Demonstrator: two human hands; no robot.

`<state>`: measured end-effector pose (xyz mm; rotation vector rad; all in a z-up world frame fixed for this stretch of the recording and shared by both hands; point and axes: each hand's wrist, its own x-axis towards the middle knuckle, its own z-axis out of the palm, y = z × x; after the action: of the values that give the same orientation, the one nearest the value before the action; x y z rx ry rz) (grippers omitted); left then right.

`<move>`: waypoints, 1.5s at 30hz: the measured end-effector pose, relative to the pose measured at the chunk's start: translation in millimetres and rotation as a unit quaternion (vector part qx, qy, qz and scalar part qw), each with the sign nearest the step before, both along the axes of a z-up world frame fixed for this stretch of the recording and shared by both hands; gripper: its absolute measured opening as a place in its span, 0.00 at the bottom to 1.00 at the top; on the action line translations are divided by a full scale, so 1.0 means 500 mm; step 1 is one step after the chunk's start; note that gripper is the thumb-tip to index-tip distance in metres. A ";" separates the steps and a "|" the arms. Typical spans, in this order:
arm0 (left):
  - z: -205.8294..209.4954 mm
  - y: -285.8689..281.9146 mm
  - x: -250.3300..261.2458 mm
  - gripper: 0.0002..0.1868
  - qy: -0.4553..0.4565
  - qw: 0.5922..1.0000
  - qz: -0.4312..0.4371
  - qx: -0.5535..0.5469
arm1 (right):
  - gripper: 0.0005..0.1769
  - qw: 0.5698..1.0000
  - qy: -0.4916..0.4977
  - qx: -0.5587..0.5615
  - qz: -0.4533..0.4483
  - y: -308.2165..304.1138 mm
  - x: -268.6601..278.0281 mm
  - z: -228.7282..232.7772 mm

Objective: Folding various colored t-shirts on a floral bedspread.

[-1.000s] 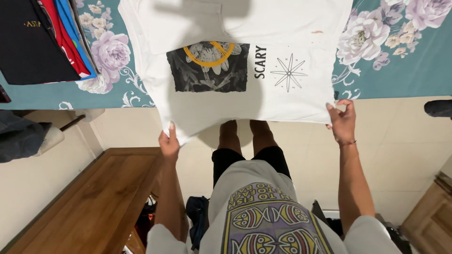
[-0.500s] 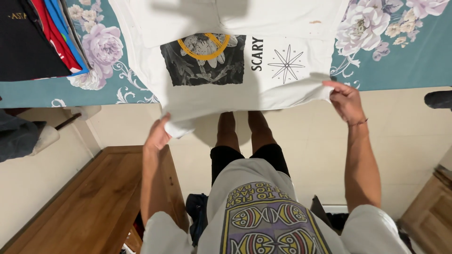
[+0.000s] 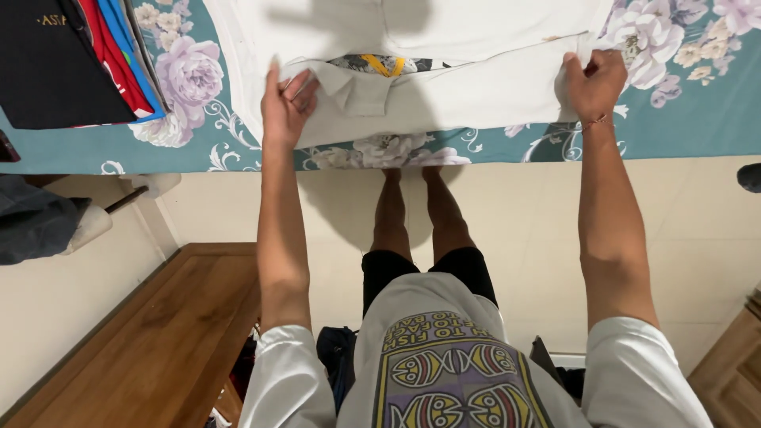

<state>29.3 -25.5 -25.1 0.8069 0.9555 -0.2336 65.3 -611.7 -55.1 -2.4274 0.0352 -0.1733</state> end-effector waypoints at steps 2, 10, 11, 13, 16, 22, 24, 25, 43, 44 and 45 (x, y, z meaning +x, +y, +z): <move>0.021 -0.017 0.012 0.24 0.020 0.990 -0.091 0.103 | 0.20 1.000 -0.002 0.018 0.004 0.048 0.012 0.077; -0.051 -0.005 0.019 0.23 0.020 0.978 -0.128 0.162 | 0.23 0.993 0.098 0.043 -0.046 0.024 -0.018 0.067; -0.025 -0.009 0.022 0.22 -0.025 0.983 -0.086 0.160 | 0.23 0.996 0.082 0.031 -0.028 0.014 -0.023 0.060; 0.028 -0.020 0.029 0.21 -0.068 0.984 -0.041 0.159 | 0.24 0.997 0.070 0.020 -0.007 0.008 -0.033 0.055; 0.079 -0.036 0.059 0.21 -0.126 0.979 -0.017 0.160 | 0.19 0.998 0.054 0.025 -0.013 0.012 -0.038 0.061; -0.047 -0.003 0.096 0.20 -0.173 0.977 -0.016 0.120 | 0.26 0.995 0.090 -0.014 -0.045 0.008 -0.028 0.035; -0.109 0.015 0.089 0.21 -0.135 0.966 -0.031 0.217 | 0.23 0.994 0.091 -0.017 -0.056 0.021 -0.024 0.052; -0.085 0.010 0.092 0.21 -0.135 0.966 -0.032 0.217 | 0.23 0.994 0.091 -0.017 -0.057 0.029 -0.020 0.061; 0.024 0.011 -0.019 0.17 0.005 0.941 -0.155 0.299 | 0.23 0.855 0.322 0.393 -0.106 0.616 -0.043 0.036; 0.042 0.008 -0.015 0.15 -0.016 0.954 -0.147 0.261 | 0.24 0.845 0.304 0.427 -0.106 0.642 -0.045 -0.011; 0.061 0.006 -0.012 0.14 -0.036 0.964 -0.139 0.222 | 0.26 0.833 0.287 0.461 -0.106 0.670 -0.047 -0.058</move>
<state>23.4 -22.4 5.3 1.3585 0.8337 -0.2321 41.6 -276.7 -83.9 -1.4157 0.5347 0.4038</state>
